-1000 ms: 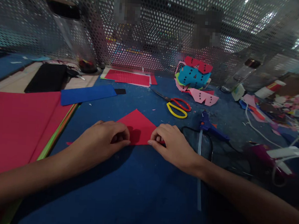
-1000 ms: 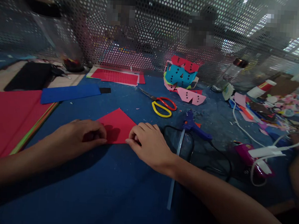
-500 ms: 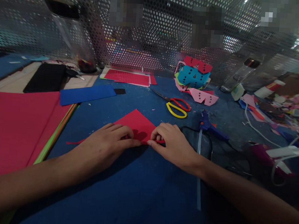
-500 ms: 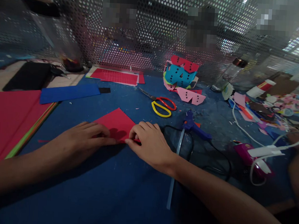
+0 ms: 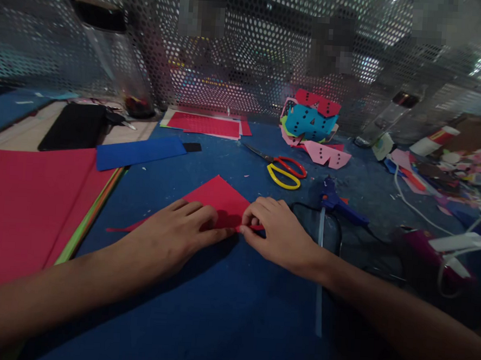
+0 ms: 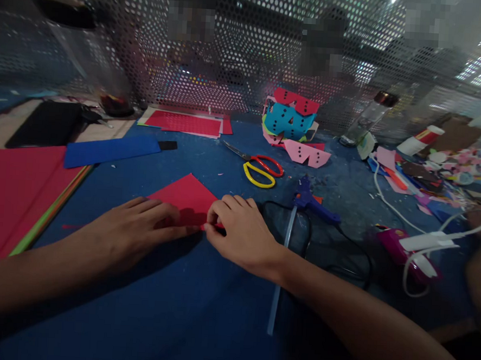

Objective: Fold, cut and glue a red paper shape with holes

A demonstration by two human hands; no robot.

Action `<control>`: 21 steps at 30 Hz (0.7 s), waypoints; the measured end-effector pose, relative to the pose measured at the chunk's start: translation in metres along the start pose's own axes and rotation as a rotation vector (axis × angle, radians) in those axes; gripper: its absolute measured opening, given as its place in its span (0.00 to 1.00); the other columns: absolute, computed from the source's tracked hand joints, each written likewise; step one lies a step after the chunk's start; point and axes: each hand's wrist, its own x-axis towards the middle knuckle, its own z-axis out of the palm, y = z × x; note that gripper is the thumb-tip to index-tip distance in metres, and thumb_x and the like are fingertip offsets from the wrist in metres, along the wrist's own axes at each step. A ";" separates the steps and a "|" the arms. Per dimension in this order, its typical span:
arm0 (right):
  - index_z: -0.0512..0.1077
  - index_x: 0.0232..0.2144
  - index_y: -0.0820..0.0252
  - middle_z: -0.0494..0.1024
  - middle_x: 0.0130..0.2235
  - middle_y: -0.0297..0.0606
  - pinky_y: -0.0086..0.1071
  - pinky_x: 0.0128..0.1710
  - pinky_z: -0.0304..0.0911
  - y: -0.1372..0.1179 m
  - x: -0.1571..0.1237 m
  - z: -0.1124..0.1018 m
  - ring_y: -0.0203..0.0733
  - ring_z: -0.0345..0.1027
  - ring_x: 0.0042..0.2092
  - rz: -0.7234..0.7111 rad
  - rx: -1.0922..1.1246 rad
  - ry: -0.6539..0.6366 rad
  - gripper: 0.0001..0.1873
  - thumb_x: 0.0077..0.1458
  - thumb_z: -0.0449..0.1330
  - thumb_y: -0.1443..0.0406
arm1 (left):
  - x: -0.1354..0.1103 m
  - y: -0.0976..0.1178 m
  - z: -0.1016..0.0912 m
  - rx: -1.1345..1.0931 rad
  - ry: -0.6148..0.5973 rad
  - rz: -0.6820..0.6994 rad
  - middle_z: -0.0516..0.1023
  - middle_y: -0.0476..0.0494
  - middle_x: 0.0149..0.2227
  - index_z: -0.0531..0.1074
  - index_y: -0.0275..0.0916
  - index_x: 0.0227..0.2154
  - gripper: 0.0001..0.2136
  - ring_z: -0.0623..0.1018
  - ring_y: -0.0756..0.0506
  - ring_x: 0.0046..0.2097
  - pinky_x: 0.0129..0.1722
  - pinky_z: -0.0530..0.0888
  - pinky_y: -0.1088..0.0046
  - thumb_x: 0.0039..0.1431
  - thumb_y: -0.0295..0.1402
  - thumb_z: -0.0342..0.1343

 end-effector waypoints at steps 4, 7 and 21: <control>0.68 0.34 0.56 0.74 0.38 0.34 0.37 0.44 0.51 0.001 -0.001 -0.001 0.41 0.65 0.43 0.007 -0.012 -0.007 0.02 0.59 0.59 0.67 | 0.000 -0.001 -0.001 -0.035 0.019 0.007 0.75 0.42 0.43 0.72 0.50 0.56 0.23 0.74 0.41 0.41 0.42 0.69 0.62 0.62 0.21 0.49; 0.68 0.33 0.56 0.74 0.38 0.34 0.37 0.43 0.51 0.002 -0.002 -0.003 0.41 0.64 0.42 0.013 -0.009 -0.019 0.02 0.58 0.58 0.68 | 0.000 -0.001 -0.001 -0.054 0.031 0.001 0.75 0.42 0.43 0.72 0.50 0.56 0.23 0.74 0.41 0.42 0.42 0.68 0.63 0.62 0.21 0.49; 0.66 0.30 0.57 0.73 0.34 0.33 0.36 0.41 0.50 0.011 -0.006 -0.016 0.40 0.64 0.39 0.071 -0.029 -0.051 0.04 0.55 0.59 0.69 | -0.001 -0.002 0.001 -0.035 0.054 0.034 0.73 0.42 0.42 0.70 0.48 0.57 0.24 0.74 0.41 0.41 0.42 0.71 0.61 0.62 0.20 0.48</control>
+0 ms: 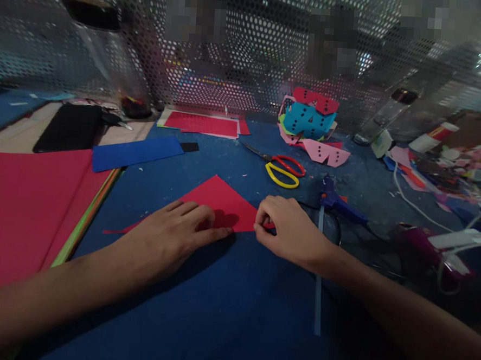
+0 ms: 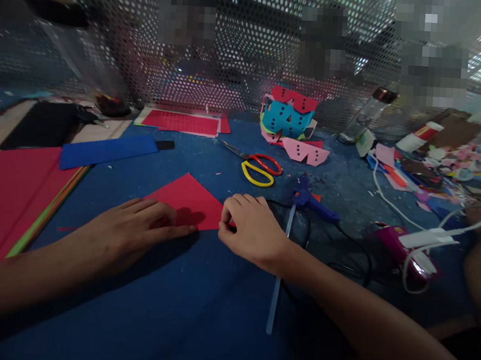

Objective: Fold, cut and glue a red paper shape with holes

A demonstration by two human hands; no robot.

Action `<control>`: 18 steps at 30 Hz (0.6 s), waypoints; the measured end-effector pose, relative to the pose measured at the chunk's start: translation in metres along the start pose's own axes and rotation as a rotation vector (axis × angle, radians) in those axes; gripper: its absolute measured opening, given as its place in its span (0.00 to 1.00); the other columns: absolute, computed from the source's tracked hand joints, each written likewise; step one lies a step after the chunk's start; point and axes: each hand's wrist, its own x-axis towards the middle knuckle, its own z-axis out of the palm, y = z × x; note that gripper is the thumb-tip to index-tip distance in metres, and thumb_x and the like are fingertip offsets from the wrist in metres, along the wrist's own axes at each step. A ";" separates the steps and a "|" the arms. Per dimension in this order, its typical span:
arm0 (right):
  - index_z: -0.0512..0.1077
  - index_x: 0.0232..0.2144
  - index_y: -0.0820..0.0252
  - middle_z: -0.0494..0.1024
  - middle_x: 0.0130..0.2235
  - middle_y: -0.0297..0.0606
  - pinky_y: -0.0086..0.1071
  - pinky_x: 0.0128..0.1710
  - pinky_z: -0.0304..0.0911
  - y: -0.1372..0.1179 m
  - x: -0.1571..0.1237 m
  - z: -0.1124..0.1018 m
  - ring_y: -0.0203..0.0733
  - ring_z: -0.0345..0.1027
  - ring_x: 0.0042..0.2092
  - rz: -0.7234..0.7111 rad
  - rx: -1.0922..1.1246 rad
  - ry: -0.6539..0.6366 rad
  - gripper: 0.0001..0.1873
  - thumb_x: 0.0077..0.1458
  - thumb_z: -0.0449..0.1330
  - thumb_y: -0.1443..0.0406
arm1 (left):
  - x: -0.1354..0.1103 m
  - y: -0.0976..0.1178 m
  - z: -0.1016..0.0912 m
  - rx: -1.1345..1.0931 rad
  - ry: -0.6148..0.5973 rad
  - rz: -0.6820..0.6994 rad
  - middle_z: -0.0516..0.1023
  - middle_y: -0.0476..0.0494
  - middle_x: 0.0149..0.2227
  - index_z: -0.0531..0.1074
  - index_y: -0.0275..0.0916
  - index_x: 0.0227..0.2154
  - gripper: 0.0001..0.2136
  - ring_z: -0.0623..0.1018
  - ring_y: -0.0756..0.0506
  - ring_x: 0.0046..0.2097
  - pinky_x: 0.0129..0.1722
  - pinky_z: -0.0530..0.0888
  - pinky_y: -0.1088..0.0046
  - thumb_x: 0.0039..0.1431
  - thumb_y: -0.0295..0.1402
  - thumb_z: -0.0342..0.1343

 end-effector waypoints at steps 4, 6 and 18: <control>0.66 0.30 0.57 0.73 0.34 0.33 0.36 0.41 0.50 0.002 0.000 -0.002 0.40 0.64 0.39 0.002 -0.009 -0.011 0.03 0.54 0.58 0.69 | 0.000 -0.001 0.000 -0.005 0.024 0.013 0.74 0.42 0.41 0.70 0.47 0.56 0.23 0.74 0.41 0.41 0.41 0.71 0.62 0.62 0.20 0.47; 0.66 0.30 0.58 0.73 0.35 0.34 0.36 0.40 0.49 0.003 0.000 -0.003 0.40 0.64 0.39 -0.008 -0.031 -0.012 0.03 0.53 0.57 0.69 | -0.001 -0.001 0.000 -0.013 0.018 0.010 0.74 0.42 0.42 0.70 0.47 0.56 0.24 0.74 0.42 0.41 0.42 0.72 0.62 0.62 0.20 0.47; 0.64 0.30 0.58 0.72 0.36 0.36 0.36 0.38 0.47 0.003 -0.002 -0.002 0.41 0.62 0.38 -0.033 -0.106 -0.005 0.07 0.48 0.53 0.73 | -0.002 -0.002 0.002 -0.041 0.005 -0.007 0.74 0.43 0.43 0.71 0.50 0.58 0.25 0.75 0.42 0.43 0.44 0.73 0.62 0.62 0.19 0.46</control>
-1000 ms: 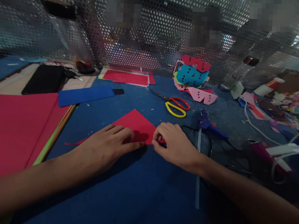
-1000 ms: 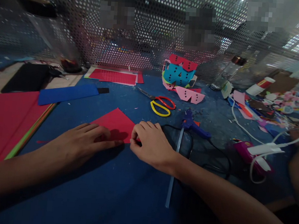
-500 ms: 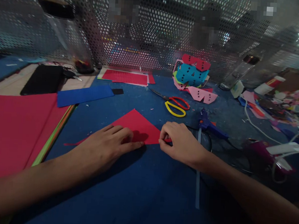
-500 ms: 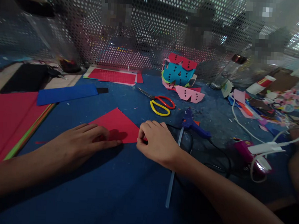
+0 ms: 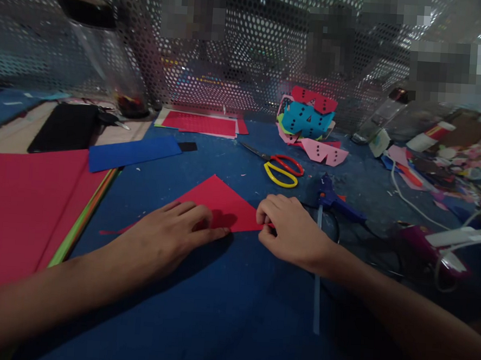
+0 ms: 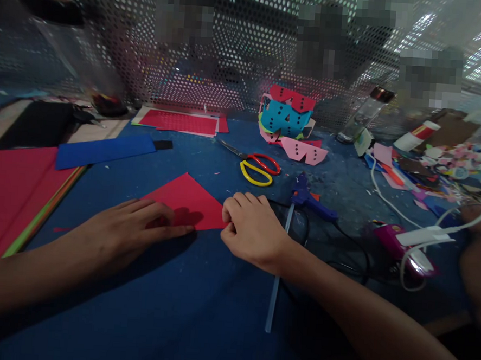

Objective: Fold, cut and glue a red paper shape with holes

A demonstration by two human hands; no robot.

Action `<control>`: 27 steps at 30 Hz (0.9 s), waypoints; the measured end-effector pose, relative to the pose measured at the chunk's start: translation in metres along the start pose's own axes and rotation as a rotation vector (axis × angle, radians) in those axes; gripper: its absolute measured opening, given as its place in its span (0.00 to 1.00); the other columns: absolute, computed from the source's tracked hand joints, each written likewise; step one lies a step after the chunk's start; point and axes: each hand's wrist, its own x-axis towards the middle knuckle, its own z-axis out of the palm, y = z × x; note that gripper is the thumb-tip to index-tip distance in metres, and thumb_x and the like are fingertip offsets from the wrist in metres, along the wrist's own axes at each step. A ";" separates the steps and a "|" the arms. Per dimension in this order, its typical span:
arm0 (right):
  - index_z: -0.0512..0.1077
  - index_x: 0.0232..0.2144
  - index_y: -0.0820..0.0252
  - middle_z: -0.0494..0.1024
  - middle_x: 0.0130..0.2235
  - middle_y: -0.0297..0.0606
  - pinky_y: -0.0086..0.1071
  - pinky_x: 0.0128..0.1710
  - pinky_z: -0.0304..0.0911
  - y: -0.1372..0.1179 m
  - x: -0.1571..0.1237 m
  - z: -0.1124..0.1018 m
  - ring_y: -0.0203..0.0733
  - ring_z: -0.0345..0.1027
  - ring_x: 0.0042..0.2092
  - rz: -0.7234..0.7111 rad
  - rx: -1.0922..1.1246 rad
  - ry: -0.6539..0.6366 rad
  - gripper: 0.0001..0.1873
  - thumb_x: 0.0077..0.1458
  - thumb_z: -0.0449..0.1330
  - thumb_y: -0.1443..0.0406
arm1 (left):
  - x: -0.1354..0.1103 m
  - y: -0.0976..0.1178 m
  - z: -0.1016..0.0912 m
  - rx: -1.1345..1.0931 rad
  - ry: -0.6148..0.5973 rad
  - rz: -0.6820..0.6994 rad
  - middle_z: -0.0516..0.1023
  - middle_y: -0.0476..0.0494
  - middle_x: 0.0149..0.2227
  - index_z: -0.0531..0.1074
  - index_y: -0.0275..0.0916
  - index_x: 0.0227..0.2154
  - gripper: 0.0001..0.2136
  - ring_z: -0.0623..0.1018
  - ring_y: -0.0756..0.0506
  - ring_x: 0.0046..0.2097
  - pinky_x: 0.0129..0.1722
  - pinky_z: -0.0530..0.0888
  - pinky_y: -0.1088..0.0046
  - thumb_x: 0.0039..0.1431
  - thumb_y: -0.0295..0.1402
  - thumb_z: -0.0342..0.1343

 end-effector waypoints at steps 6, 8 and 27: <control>0.65 0.32 0.57 0.73 0.37 0.36 0.37 0.39 0.48 0.004 -0.001 0.001 0.42 0.63 0.40 -0.019 -0.007 0.000 0.10 0.46 0.52 0.74 | -0.001 0.000 0.001 0.014 -0.015 -0.007 0.74 0.43 0.43 0.70 0.50 0.58 0.25 0.75 0.42 0.42 0.44 0.73 0.62 0.63 0.20 0.47; 0.66 0.32 0.57 0.73 0.37 0.35 0.37 0.39 0.49 0.004 -0.002 0.001 0.42 0.63 0.40 -0.031 -0.021 -0.001 0.11 0.46 0.52 0.75 | 0.000 0.001 0.000 0.019 -0.020 -0.009 0.74 0.42 0.43 0.70 0.50 0.58 0.25 0.75 0.42 0.42 0.44 0.73 0.62 0.63 0.20 0.47; 0.70 0.36 0.58 0.74 0.41 0.37 0.36 0.45 0.52 -0.010 0.003 0.012 0.43 0.64 0.45 -0.114 0.085 0.057 0.04 0.64 0.57 0.66 | 0.012 0.008 0.002 -0.261 0.052 -0.261 0.76 0.45 0.40 0.77 0.44 0.41 0.09 0.75 0.45 0.41 0.42 0.68 0.65 0.68 0.32 0.52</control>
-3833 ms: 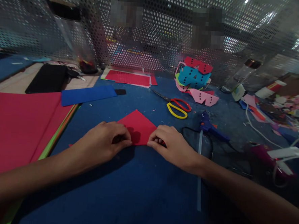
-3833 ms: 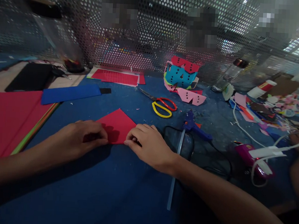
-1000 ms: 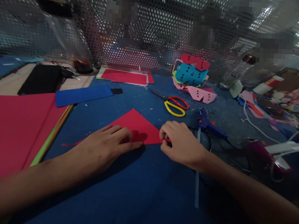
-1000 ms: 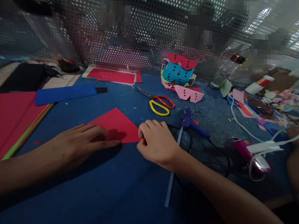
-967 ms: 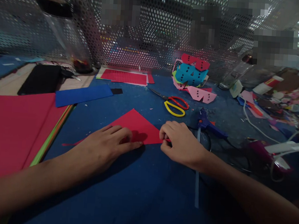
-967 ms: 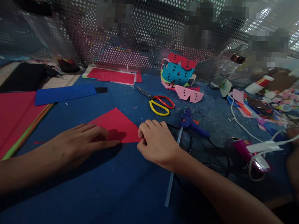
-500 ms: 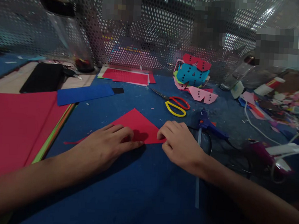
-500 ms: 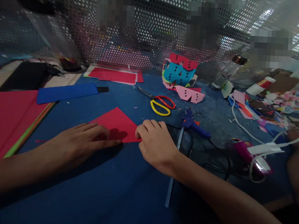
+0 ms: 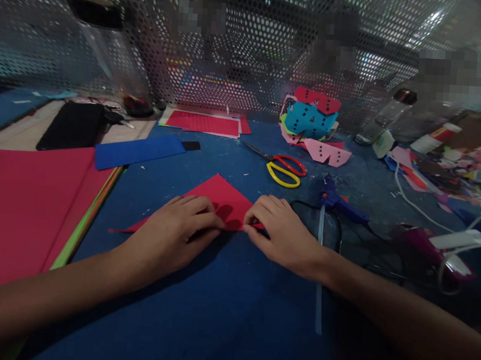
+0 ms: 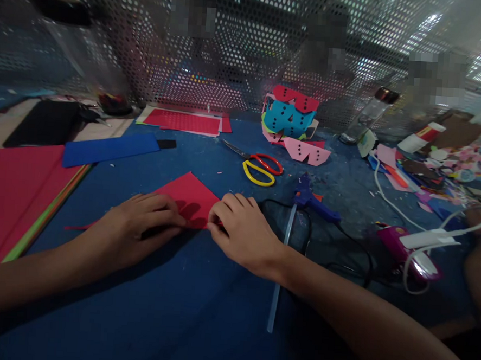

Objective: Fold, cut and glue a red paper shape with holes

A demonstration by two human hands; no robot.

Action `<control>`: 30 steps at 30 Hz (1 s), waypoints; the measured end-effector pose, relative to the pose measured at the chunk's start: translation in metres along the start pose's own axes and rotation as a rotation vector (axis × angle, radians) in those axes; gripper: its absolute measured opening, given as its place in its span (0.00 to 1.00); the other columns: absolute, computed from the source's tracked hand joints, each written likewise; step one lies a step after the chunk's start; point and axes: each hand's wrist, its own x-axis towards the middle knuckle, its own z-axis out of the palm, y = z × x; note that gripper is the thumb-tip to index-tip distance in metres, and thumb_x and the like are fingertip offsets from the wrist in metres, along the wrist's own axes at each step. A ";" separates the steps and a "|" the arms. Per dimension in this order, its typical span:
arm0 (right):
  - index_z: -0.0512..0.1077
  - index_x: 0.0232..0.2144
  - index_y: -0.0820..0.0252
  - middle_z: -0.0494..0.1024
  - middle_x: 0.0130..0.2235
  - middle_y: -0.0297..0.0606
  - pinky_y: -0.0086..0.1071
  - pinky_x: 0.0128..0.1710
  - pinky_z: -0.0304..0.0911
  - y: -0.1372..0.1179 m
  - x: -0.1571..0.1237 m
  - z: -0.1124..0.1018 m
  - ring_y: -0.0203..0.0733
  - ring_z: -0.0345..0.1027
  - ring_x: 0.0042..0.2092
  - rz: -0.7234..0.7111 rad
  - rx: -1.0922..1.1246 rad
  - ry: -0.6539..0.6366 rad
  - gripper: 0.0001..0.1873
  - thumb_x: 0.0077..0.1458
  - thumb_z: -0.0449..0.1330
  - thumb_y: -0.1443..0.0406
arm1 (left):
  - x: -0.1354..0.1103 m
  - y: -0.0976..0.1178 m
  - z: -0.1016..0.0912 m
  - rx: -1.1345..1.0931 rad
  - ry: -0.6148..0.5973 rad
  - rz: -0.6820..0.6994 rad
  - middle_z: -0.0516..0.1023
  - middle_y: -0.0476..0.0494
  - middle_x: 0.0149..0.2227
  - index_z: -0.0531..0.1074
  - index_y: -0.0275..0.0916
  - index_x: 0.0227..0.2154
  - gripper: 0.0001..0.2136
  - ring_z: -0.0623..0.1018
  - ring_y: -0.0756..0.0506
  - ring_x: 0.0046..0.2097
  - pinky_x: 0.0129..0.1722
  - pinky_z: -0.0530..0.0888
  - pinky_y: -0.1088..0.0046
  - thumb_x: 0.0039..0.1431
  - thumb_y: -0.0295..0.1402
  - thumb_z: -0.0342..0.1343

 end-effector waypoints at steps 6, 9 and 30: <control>0.70 0.36 0.57 0.73 0.40 0.37 0.36 0.45 0.52 -0.001 0.001 0.000 0.43 0.64 0.45 0.007 0.006 -0.008 0.03 0.63 0.57 0.67 | 0.003 0.004 0.002 -0.029 0.026 -0.124 0.79 0.46 0.39 0.75 0.42 0.38 0.06 0.76 0.45 0.39 0.42 0.67 0.65 0.66 0.32 0.53; 0.70 0.36 0.58 0.73 0.40 0.37 0.36 0.45 0.52 -0.001 0.002 0.000 0.43 0.64 0.45 0.008 0.001 -0.014 0.02 0.63 0.57 0.67 | 0.005 0.006 0.001 -0.035 0.025 -0.171 0.79 0.48 0.37 0.74 0.41 0.35 0.04 0.76 0.46 0.37 0.40 0.65 0.66 0.64 0.34 0.56; 0.70 0.37 0.58 0.73 0.42 0.37 0.36 0.45 0.53 0.001 0.002 -0.002 0.43 0.64 0.45 0.009 0.005 -0.040 0.02 0.64 0.57 0.67 | 0.005 0.006 -0.003 0.017 0.002 -0.275 0.79 0.49 0.33 0.73 0.41 0.31 0.04 0.75 0.45 0.35 0.38 0.64 0.65 0.60 0.35 0.58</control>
